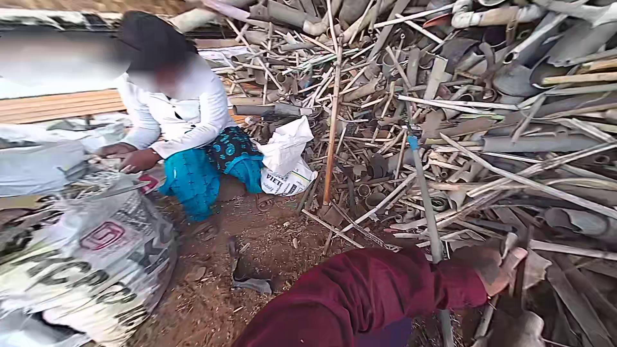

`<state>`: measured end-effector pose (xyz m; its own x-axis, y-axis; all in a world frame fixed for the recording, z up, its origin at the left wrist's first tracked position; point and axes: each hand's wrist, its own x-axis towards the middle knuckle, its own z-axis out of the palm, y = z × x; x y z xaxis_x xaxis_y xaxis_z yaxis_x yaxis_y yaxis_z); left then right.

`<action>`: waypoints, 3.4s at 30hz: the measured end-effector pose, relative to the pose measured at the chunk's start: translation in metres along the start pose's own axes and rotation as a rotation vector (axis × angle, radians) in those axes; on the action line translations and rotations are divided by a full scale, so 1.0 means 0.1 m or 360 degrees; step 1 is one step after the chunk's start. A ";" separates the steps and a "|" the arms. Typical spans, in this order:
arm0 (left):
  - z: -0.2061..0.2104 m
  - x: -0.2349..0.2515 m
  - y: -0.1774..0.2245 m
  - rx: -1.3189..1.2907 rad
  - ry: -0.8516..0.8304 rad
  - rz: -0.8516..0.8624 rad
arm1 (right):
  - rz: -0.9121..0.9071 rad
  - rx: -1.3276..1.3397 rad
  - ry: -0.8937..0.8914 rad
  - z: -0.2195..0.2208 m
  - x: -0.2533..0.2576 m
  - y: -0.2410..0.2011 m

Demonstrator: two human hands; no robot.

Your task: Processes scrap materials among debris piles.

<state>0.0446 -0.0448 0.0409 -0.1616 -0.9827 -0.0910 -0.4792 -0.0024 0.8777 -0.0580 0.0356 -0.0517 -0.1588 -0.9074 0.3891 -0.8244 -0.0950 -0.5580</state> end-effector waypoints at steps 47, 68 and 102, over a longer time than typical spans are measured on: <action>-0.19 0.28 -0.17 0.0036 0.0755 0.0103 | 0.0296 0.0134 -0.0929 -0.53 0.21 -0.16; -0.16 0.29 -0.13 -0.0231 0.0831 0.0047 | 0.0479 -0.0092 -0.0845 -0.48 0.23 -0.12; -0.19 0.22 -0.09 0.0174 0.0868 0.0160 | 0.0320 0.0751 -0.0875 -0.38 0.21 0.09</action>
<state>0.0616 -0.0697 0.0396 0.2445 -0.9306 0.2724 -0.5759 0.0867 0.8129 -0.0899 0.0314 -0.0206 0.1147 -0.9877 -0.1066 -0.4680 0.0409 -0.8828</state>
